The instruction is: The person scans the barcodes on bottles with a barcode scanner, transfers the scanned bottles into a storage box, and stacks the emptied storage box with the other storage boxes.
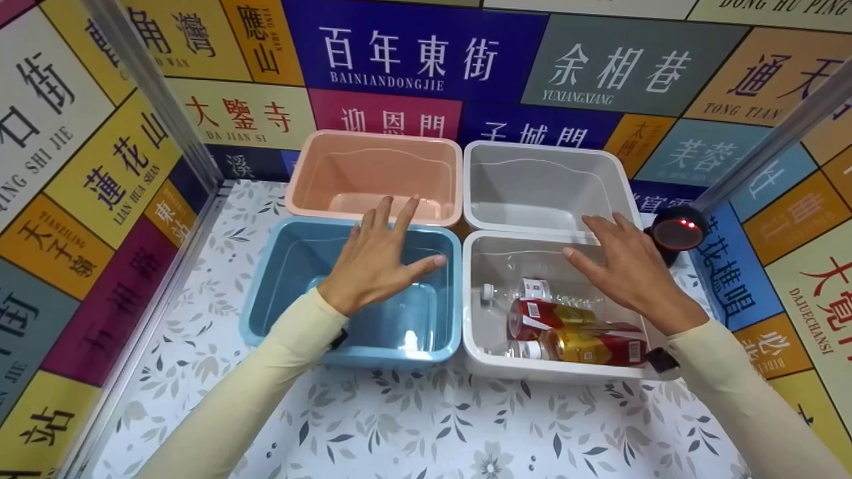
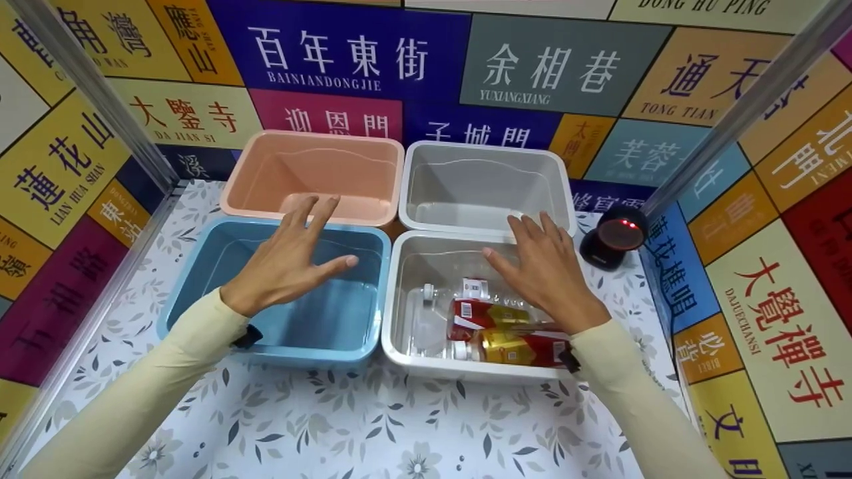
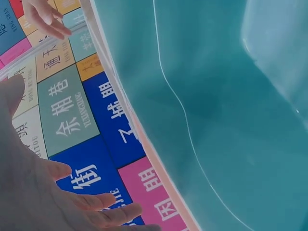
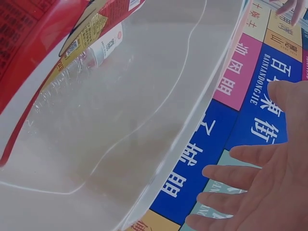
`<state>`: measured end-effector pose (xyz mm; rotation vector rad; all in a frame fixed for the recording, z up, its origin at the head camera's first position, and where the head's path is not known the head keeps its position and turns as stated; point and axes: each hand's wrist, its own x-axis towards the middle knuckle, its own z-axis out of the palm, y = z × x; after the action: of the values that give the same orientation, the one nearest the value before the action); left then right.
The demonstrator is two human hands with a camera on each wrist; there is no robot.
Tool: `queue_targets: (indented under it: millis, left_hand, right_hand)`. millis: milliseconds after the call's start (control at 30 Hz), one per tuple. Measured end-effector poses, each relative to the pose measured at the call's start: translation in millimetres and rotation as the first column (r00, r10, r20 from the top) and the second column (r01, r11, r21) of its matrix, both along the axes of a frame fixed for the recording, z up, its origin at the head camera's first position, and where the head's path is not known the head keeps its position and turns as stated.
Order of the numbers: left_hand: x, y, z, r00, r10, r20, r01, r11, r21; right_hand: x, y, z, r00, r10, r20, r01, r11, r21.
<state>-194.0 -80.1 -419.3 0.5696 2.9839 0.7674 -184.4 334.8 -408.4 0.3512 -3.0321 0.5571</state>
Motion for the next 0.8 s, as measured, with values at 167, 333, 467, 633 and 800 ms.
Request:
queue_targets:
  millis: [167, 333, 467, 633, 800]
  left_hand:
    - [2.5, -8.0, -1.5, 1.0, -0.007, 0.0, 0.007, 1.0, 0.024]
    - [6.4, -15.7, -2.9, 1.0, 0.002, 0.01, -0.002, 0.999, 0.04]
    - [9.1, -19.8, -3.7, 0.999, 0.008, 0.033, -0.009, 0.998, 0.058]
    - [12.4, -26.8, -3.8, 0.999, 0.003, 0.045, -0.007, 0.997, 0.077]
    - [14.6, -35.8, -4.0, 0.998, 0.016, 0.06, -0.021, 0.996, 0.082]
  right_hand:
    - [0.8, 1.4, 0.0, 1.0, 0.0, -0.014, 0.0, 1.0, -0.008]
    - [2.1, 1.2, -1.8, 1.0, 0.009, -0.021, -0.01, 1.0, -0.018]
    - [4.6, 2.5, -3.0, 0.999, 0.017, -0.035, -0.018, 0.999, -0.029]
    - [7.8, 5.2, -2.2, 0.999, 0.022, -0.025, -0.023, 0.999, -0.044]
    - [12.6, 7.5, -0.7, 0.999, 0.043, -0.014, -0.044, 0.998, -0.052]
